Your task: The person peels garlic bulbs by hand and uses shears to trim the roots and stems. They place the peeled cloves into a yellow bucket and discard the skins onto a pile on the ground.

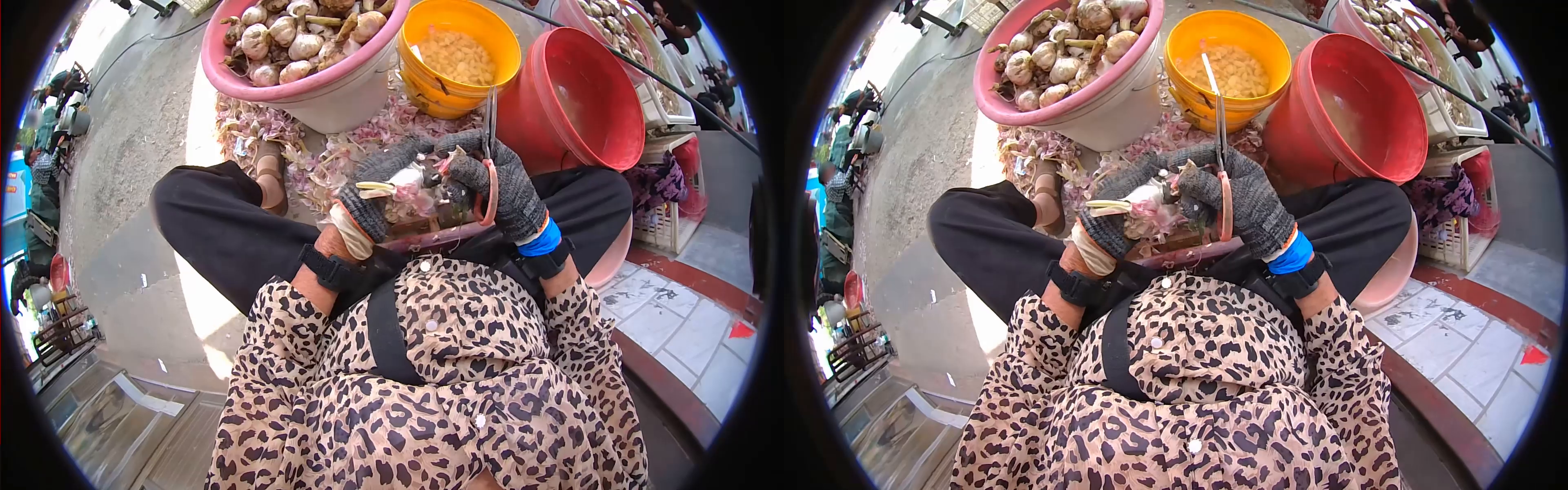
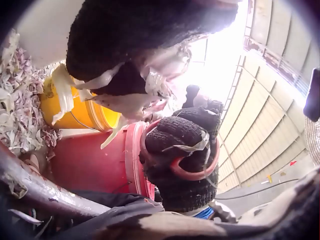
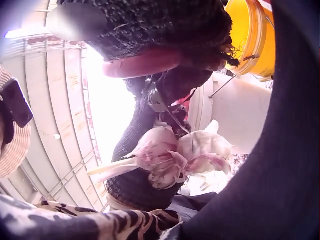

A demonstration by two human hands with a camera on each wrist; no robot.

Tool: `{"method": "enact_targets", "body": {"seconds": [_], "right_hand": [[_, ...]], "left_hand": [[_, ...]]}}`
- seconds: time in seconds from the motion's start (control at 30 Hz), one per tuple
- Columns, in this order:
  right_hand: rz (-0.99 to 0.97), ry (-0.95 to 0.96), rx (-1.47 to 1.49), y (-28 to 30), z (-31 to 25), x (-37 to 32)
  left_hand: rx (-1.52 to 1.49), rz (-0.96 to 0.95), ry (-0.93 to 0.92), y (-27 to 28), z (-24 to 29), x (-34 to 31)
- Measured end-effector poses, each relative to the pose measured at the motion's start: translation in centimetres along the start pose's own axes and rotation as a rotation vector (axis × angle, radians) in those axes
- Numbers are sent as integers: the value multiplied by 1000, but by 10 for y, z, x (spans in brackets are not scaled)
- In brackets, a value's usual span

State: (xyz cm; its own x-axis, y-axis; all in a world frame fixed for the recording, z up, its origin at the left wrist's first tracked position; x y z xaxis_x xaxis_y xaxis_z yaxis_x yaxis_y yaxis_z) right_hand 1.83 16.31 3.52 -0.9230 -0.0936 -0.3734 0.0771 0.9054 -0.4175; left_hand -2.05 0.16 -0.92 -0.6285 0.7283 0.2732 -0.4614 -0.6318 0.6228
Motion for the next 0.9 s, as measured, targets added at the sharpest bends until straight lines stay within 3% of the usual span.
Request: {"method": "enact_targets", "body": {"seconds": [0.07,0.1,0.13,0.27,0.33,0.37,0.43,0.53,0.67,0.7,0.8,0.9], "right_hand": [[32,-40,71,0,7,2],[13,-30,127,1,10,3],[-8,-19,183,0,11,5],[-101,147,-114,2,9,5],[-60,84,24,2,13,4],[-22,17,155,2,16,4],[-9,38,99,8,14,4],[-10,105,37,9,12,4],[35,124,121,4,11,3],[38,114,77,5,9,2],[56,80,7,10,8,1],[87,56,46,15,11,1]], "left_hand": [[-293,-152,105,3,15,6],[2,22,-137,11,25,13],[-115,-17,-58,12,26,15],[-551,-113,161,14,34,21],[-525,-103,82,19,43,27],[-564,-135,169,16,40,26],[-637,-198,345,9,30,23],[-1054,-157,521,3,34,29],[-761,-42,600,-2,17,21],[-921,23,657,-2,22,23],[-579,30,619,-3,20,21],[-593,61,637,0,29,24]]}}
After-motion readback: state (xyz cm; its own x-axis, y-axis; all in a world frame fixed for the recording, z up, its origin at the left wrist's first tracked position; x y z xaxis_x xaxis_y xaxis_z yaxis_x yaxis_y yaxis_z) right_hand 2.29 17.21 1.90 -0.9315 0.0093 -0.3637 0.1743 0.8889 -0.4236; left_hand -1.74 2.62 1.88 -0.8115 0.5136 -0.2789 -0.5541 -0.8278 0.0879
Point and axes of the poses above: each hand's wrist, its own x-axis towards the middle knuckle, its own y-axis out of the back of the hand, z = x × y, the point moved 4 cm from there along x, towards the middle knuckle, and after that the axes turned 11 degrees about x, right-handed, at the moved point
